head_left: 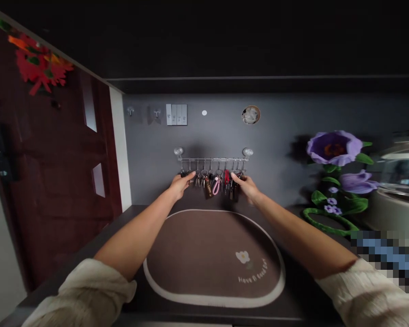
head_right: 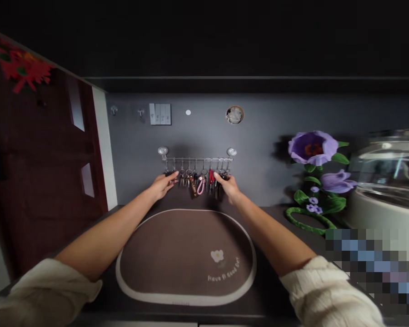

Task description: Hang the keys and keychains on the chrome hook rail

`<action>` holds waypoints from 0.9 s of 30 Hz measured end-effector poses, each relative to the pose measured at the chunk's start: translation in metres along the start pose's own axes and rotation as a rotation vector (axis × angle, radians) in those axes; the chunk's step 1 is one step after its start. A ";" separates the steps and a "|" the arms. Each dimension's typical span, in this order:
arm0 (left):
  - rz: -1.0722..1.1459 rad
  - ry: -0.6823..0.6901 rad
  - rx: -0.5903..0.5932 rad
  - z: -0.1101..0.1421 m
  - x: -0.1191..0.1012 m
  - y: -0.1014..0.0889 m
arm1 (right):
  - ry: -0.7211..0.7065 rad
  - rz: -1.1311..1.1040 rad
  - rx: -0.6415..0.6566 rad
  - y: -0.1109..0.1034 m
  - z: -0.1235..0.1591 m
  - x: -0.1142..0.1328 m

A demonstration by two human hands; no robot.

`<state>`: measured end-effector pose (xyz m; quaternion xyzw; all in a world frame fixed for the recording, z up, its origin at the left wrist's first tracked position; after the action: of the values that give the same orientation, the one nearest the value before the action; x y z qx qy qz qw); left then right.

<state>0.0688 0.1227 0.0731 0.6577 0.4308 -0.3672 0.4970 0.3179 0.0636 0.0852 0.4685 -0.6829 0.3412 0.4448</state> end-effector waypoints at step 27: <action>0.324 -0.359 -0.011 -0.002 -0.015 0.057 | 0.085 -0.107 -0.272 0.005 -0.012 0.025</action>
<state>0.1163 0.1144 0.1067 0.6398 0.2265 -0.3915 0.6214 0.3125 0.0676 0.1131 0.4247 -0.6776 0.2406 0.5501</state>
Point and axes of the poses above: each hand's wrist, its own z-axis away from the middle knuckle, its own y-axis out of the palm, x = y × z, the point moved 7 cm from there along -z, towards the middle knuckle, and after that the axes turned 5 degrees about z, right-handed, at the moved point
